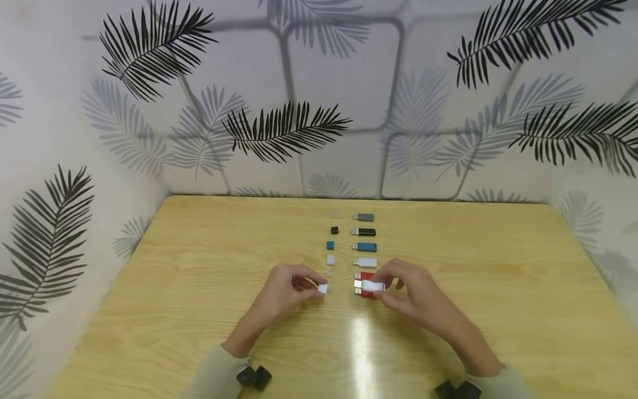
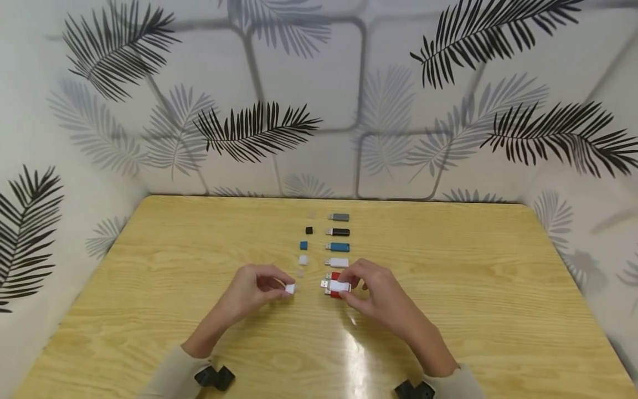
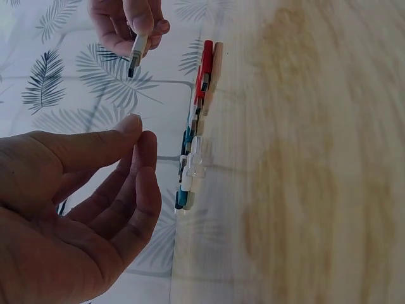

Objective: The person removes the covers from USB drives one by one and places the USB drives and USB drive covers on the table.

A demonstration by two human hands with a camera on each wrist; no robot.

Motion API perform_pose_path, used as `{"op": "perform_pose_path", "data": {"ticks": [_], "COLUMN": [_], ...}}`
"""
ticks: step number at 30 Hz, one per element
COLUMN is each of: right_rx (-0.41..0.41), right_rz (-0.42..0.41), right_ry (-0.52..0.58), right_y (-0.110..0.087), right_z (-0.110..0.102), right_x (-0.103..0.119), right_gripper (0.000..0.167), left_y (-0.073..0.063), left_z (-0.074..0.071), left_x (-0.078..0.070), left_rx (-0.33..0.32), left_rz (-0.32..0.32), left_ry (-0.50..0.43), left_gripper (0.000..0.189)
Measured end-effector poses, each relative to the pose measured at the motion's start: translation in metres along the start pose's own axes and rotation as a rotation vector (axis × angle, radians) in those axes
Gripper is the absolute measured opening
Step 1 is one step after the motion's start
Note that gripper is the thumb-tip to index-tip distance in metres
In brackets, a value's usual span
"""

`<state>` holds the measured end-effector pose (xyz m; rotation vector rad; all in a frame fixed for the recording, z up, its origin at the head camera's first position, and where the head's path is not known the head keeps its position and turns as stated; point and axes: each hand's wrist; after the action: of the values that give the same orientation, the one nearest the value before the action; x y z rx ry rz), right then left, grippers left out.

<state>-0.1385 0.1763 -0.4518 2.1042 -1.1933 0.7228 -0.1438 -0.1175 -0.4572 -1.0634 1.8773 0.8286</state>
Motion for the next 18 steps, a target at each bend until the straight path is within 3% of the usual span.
{"op": "perform_pose_path", "data": {"ticks": [9,18], "right_rx": [0.009,0.017], "right_rz": [0.144,0.169], "right_ry": [-0.036,-0.018], "right_y": [-0.005,-0.017], "right_z": [0.009,0.017], "right_x": [-0.001,-0.004], "right_gripper": [0.022,0.024], "left_y": [-0.001,-0.005], "left_z": [0.006,0.010], "left_x": [0.002,0.001], "left_rx": [0.026,0.047], "left_rz": [-0.054,-0.047], "left_ry": [0.046,0.098], "left_gripper": [0.014,0.013]}}
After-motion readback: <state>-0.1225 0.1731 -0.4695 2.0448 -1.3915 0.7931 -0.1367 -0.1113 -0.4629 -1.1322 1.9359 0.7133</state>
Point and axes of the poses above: each hand's wrist, its own y-axis towards the middle knuckle, its own z-axis out of the palm, x = y × z, and after that the axes turned 9 degrees about z, right-handed
